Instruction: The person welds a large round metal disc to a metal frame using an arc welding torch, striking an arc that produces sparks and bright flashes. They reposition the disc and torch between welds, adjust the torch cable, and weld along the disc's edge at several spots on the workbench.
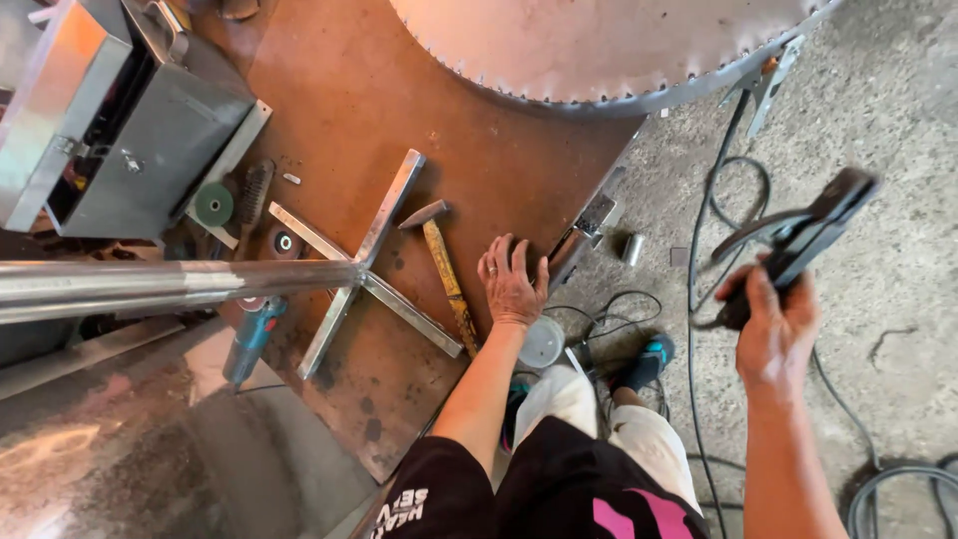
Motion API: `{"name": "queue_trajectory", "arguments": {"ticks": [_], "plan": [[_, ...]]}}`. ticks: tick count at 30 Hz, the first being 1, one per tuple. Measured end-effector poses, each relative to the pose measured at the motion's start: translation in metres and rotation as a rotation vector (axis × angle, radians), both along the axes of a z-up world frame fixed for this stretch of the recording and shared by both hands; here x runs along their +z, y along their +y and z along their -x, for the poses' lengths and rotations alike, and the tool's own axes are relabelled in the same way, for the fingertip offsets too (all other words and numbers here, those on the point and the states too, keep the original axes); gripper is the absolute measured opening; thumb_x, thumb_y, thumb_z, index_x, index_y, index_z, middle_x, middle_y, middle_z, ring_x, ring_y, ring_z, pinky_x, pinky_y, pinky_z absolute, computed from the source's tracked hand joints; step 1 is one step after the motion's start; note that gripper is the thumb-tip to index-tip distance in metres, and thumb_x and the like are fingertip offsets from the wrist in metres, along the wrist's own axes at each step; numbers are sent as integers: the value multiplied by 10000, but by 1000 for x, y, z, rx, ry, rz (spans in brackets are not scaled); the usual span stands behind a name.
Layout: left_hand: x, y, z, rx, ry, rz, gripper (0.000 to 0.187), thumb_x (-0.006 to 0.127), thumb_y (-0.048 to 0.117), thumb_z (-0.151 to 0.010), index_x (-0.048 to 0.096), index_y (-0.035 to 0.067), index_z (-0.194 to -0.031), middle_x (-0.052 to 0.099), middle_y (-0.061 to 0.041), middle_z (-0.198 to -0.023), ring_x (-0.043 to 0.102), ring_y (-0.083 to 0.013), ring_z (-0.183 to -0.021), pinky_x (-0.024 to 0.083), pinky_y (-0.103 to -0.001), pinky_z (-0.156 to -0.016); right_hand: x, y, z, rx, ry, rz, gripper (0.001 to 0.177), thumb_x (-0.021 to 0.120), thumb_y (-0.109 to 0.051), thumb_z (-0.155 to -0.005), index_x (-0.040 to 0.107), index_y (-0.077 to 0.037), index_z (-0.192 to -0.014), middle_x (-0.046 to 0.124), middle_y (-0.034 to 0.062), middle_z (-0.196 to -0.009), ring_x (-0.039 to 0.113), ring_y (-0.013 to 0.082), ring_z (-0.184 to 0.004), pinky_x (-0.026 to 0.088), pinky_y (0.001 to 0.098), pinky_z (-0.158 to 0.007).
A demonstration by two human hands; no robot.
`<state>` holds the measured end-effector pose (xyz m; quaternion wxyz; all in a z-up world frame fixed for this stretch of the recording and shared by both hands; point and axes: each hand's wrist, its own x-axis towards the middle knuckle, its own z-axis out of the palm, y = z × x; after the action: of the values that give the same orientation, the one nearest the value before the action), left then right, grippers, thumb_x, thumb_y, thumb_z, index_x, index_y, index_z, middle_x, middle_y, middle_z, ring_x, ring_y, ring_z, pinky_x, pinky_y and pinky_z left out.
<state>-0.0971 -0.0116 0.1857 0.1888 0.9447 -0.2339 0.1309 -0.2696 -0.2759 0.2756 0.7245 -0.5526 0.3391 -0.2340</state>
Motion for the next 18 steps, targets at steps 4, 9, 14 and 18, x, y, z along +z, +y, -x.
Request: {"name": "queue_trajectory", "arguments": {"ticks": [4, 9, 14, 18], "plan": [[-2, -5, -2, -31, 34, 3, 453, 700, 372, -936, 620, 100, -1289, 535, -134, -1422, 470, -337, -1385, 313, -530, -1180, 39, -15, -17, -86, -254, 6, 133, 573, -58, -1190, 523, 7, -1295, 650, 113, -1017, 654, 192, -857, 545, 308, -798], [0, -1, 0, 44, 50, -41, 441, 699, 362, -924, 622, 107, -1276, 541, -132, -1394, 480, -335, -1361, 303, -527, -1159, 89, -1, -37, 45, -377, -59, 170, 592, -110, -1168, 554, 6, -1287, 665, 116, -1036, 660, 208, -863, 557, 327, -798], [1, 3, 2, 45, 42, -49, 439, 710, 365, -930, 617, 116, -1279, 545, -119, -1405, 482, -314, -1376, 311, -503, -1163, 88, 5, -25, 74, -347, -90, 200, 597, -110, -1151, 562, -3, -1315, 662, 108, -1034, 655, 202, -873, 551, 333, -829], [5, -3, 0, 22, 42, -75, 473, 721, 378, -905, 615, 137, -1298, 549, -107, -1417, 480, -296, -1370, 305, -496, -1145, 84, -16, -11, 9, -141, -49, 204, 571, -132, -1107, 552, -4, -1266, 658, 101, -977, 641, 191, -826, 530, 319, -758]]}}
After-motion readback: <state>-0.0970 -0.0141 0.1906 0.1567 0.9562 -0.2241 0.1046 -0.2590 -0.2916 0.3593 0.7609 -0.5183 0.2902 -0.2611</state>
